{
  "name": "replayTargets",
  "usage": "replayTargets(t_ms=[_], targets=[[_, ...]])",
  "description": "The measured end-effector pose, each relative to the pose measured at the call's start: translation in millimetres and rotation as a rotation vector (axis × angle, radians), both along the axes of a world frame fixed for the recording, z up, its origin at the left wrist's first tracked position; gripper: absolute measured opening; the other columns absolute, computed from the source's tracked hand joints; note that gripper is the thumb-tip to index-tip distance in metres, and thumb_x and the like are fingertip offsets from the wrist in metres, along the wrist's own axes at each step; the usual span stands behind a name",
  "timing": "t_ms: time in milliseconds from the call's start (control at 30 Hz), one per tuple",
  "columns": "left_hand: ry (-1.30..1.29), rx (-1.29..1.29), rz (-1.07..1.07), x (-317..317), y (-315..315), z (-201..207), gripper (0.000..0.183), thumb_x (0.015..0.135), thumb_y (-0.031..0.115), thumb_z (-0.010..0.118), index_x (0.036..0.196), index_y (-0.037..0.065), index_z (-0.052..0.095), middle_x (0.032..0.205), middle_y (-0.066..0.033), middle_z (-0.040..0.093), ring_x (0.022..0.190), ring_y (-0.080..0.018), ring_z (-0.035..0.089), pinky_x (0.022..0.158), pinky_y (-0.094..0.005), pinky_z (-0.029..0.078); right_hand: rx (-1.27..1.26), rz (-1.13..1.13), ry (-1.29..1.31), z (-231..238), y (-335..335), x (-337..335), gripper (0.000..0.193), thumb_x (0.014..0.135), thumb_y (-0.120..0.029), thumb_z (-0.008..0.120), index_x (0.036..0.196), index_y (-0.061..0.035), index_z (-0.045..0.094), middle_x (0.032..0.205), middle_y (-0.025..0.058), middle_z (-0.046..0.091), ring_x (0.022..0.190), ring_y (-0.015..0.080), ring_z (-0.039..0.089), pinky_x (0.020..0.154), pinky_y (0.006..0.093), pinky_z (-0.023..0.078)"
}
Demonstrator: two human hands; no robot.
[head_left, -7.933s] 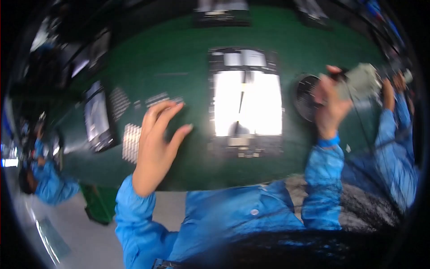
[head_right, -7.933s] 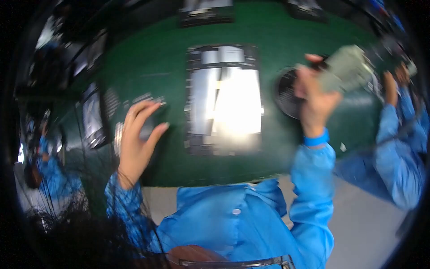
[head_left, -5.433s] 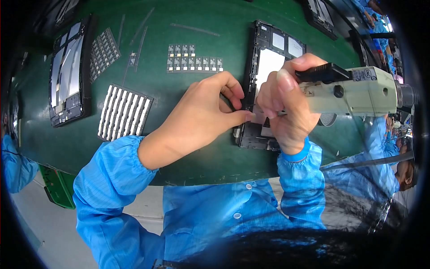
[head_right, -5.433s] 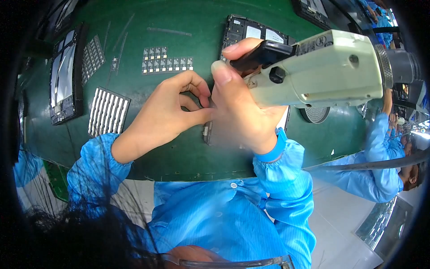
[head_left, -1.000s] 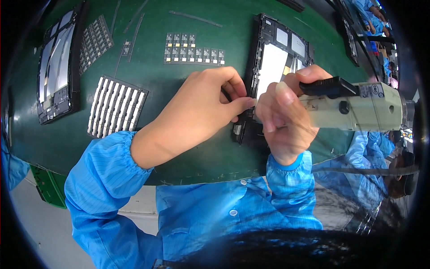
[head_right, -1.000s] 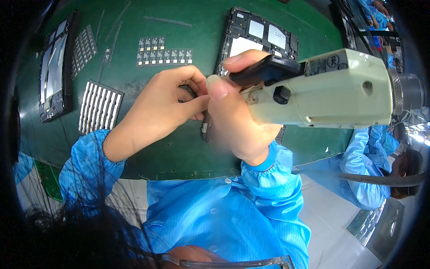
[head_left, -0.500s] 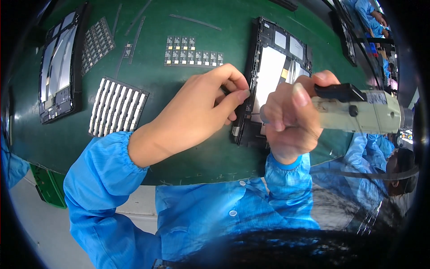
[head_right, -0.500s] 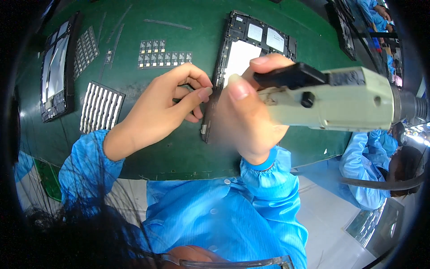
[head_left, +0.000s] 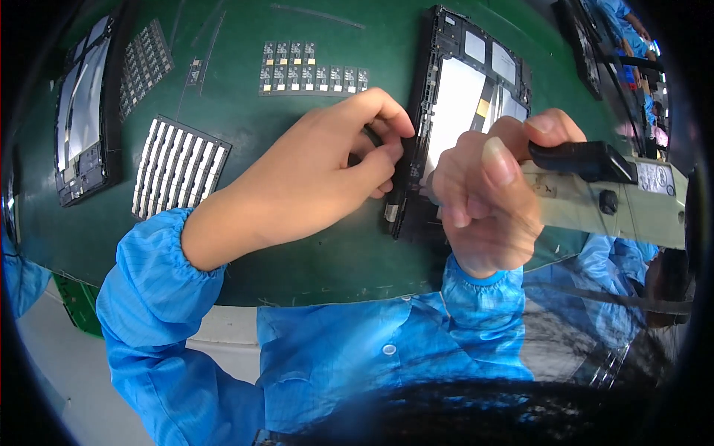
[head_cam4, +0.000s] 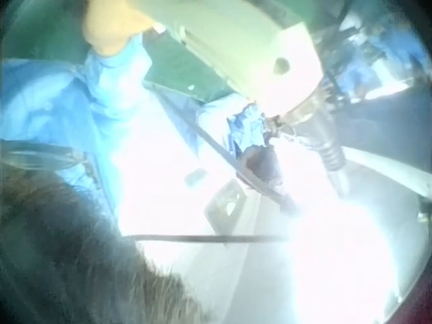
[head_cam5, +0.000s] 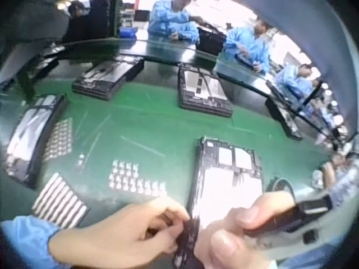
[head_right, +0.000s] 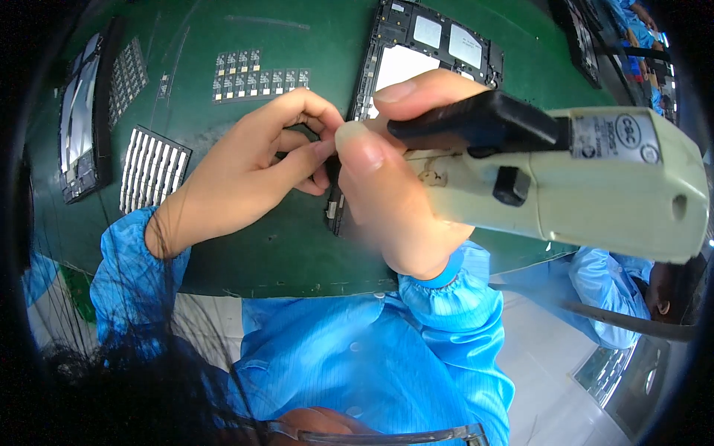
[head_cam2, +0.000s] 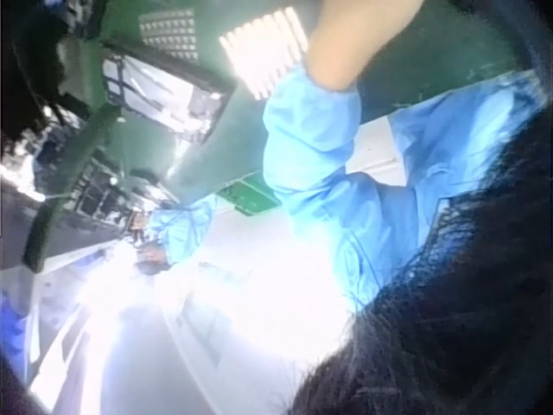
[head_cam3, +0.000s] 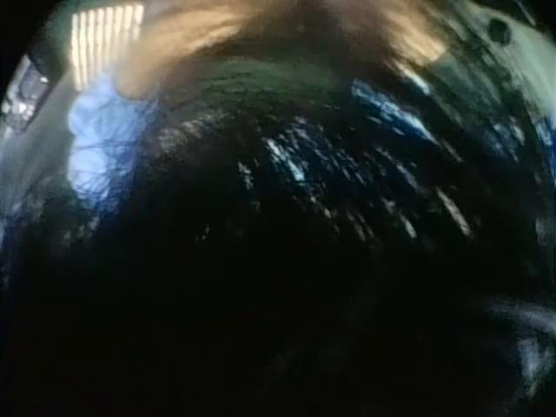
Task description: The person assembles tablet devices by placing small components onto the tablet frames, fastening screws with an electric screwdriver, and sliding the frames along the assembly conveyor.
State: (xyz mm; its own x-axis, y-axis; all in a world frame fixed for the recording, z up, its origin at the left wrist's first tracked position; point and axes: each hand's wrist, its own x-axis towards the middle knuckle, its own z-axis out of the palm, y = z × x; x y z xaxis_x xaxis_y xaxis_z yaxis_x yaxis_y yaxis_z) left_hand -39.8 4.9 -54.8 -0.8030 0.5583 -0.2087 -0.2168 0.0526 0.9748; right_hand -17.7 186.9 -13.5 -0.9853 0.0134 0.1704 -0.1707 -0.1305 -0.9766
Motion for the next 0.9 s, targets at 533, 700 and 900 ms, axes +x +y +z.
replayTargets(t_ms=[533,700,900], targets=[[0.046,-0.097,0.094,6.2,8.1,1.9,0.022,0.094,0.004,0.071,0.112,0.000,0.059,0.101,-0.0068,0.064,0.085,-0.0120,0.066,0.072,-0.0268,0.053,0.111,-0.030,-0.012,0.3,0.0,1.7,0.045,0.091,-0.003,0.069,0.128,-0.0159,0.047,0.070,0.0026,0.045,0.044,0.0138,0.039,0.040,0.0291,0.034],[0.039,-0.092,0.095,6.2,8.1,1.4,0.022,0.094,0.004,0.072,0.111,0.000,0.059,0.102,-0.0068,0.065,0.085,-0.0122,0.066,0.072,-0.0270,0.053,0.120,-0.028,-0.005,0.4,0.9,2.8,0.045,0.090,-0.003,0.069,0.128,-0.0158,0.047,0.070,0.0031,0.045,0.043,0.0137,0.039,0.040,0.0290,0.034],[0.041,-0.095,0.089,5.6,8.2,1.2,0.022,0.093,0.004,0.072,0.111,-0.001,0.060,0.102,-0.0069,0.065,0.085,-0.0125,0.066,0.072,-0.0274,0.054,0.136,-0.033,0.011,0.6,2.7,3.2,0.045,0.090,-0.004,0.069,0.128,-0.0161,0.047,0.070,0.0036,0.045,0.042,0.0137,0.040,0.039,0.0288,0.034]])
